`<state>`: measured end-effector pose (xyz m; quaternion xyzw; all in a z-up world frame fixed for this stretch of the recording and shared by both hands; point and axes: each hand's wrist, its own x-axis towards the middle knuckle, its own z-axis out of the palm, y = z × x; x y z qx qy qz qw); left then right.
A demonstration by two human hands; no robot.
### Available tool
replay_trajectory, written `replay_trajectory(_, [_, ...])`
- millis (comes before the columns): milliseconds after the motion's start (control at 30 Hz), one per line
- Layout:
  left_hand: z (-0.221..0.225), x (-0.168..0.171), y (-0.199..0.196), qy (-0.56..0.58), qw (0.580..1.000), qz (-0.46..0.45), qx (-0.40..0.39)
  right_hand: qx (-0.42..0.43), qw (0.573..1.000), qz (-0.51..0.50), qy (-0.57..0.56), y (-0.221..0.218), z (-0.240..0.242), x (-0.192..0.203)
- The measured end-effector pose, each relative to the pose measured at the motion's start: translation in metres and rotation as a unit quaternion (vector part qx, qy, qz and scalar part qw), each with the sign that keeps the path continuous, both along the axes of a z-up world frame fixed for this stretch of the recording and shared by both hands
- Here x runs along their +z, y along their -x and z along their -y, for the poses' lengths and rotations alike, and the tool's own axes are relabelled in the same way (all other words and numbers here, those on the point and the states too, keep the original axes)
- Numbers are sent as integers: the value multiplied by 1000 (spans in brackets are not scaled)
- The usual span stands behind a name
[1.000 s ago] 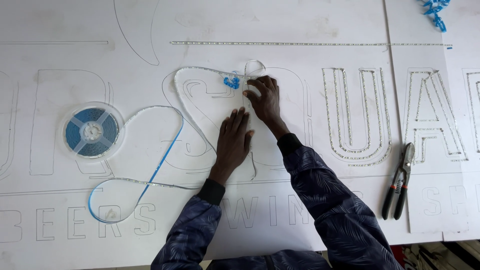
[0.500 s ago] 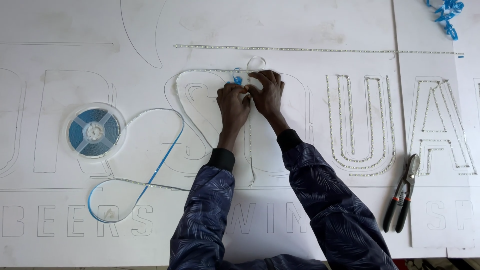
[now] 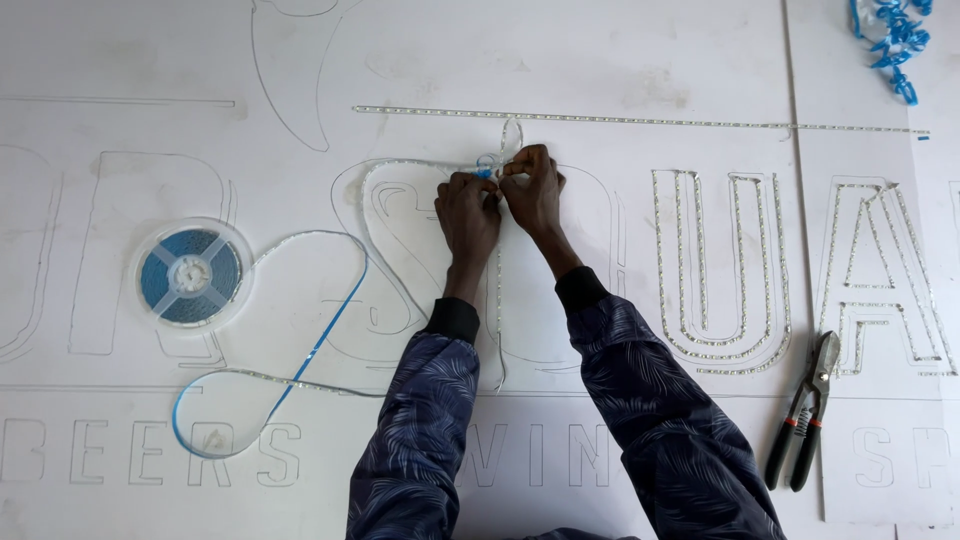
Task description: Laying out flexible LED strips along the outlines of letters on a large sign board template.
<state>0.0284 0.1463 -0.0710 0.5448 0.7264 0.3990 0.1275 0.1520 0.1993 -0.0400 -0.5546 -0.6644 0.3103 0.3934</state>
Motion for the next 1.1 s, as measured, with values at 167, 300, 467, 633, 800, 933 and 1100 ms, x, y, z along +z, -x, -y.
replay_trajectory(167, [4, 16, 7, -22, 999, 39, -29, 73, 981, -158, 84, -2, -3, 23])
replay_trajectory(300, [-2, 13, 9, -23, 999, 22, -44, 64, 885, -419, 194, -4, -21, 33])
replay_trajectory(467, [-5, 20, 5, -12, 999, 21, -31, 45, 792, -575, 200, -75, -72, 59])
replay_trajectory(633, [-2, 31, 2, -56, 998, 23, -33, 10, 742, -634, 217, -205, -68, 123])
replay_trajectory(800, [-3, 12, -1, -68, 997, -31, -8, -54, 767, -637, 52, -370, -27, 142])
replay_trajectory(933, [-9, 17, 4, -155, 983, -83, -49, -225, 706, -665, -90, -473, 17, 121])
replay_trajectory(1100, [-8, 17, 3, 5, 1000, 1, -29, -298, 910, 286, -25, -511, 100, 32])
